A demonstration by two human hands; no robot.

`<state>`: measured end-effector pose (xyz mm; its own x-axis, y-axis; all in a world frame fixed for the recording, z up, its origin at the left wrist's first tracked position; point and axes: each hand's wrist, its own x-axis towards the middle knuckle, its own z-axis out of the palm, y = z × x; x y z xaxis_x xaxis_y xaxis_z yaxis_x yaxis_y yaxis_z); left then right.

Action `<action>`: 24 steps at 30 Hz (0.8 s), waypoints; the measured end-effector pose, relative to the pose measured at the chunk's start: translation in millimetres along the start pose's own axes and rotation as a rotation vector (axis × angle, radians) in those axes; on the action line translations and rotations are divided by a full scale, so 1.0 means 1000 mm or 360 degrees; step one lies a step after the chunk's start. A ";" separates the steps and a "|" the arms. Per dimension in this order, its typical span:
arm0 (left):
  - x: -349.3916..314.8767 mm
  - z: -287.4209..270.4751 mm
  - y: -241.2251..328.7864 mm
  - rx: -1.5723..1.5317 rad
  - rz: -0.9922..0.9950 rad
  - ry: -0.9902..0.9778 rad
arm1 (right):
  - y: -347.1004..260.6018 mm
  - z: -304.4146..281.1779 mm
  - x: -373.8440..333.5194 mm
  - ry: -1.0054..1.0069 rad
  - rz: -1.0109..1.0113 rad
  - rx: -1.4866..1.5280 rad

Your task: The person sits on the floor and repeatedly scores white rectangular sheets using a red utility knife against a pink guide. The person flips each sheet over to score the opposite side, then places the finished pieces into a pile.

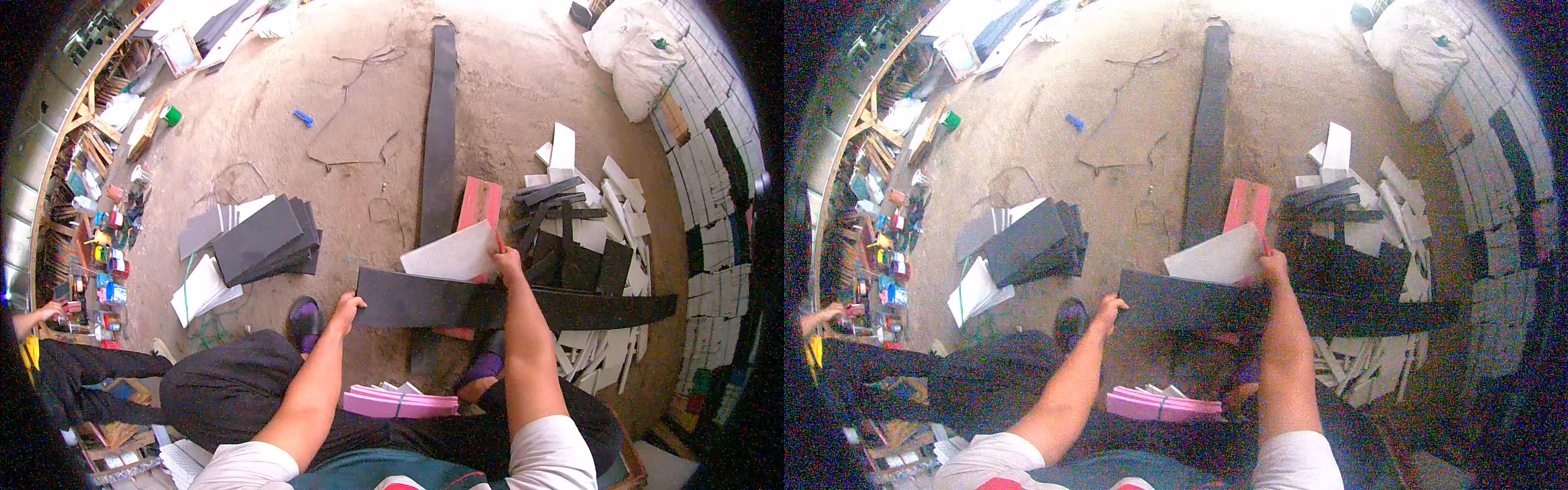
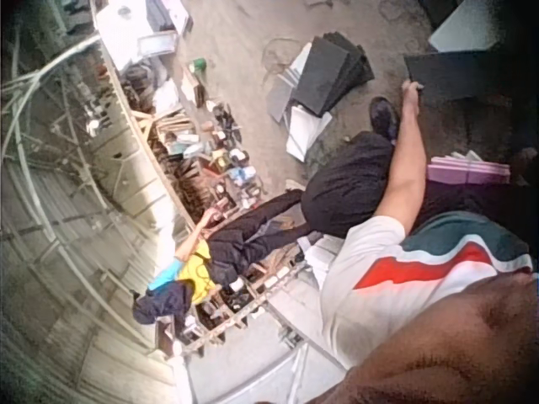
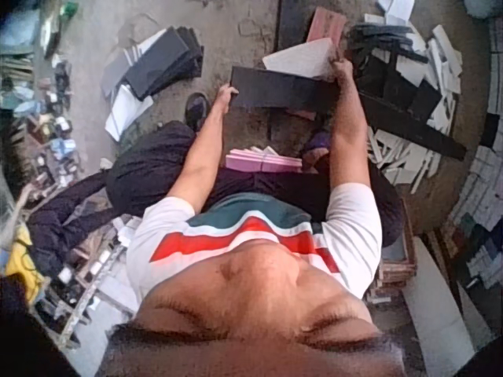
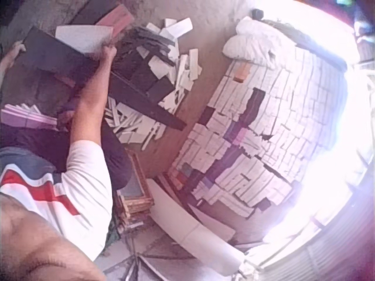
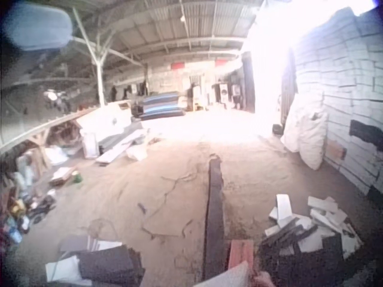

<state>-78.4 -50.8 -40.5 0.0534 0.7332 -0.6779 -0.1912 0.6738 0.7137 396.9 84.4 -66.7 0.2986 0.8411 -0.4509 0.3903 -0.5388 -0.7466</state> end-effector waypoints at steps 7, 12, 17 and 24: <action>0.003 -0.031 -0.023 0.0054 0.0086 0.0515 | -0.058 0.097 -0.031 -0.0105 0.0175 0.0440; -0.008 0.014 0.007 -0.0181 0.0036 0.0465 | -0.012 0.140 -0.057 -0.0118 -0.0329 -0.0183; -0.016 -0.017 0.002 -0.0008 0.0117 0.0211 | -0.067 0.129 -0.078 0.0049 -0.0369 -0.0679; -0.025 -0.032 -0.014 0.0042 -0.0012 0.0113 | -0.107 0.083 -0.054 0.0407 0.0465 -0.0872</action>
<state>-108.9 -81.4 -38.9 -0.0148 0.7204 -0.6934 -0.1653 0.6822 0.7123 267.4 100.6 -3.2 0.6299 0.6557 -0.4164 0.6275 -0.7455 -0.2246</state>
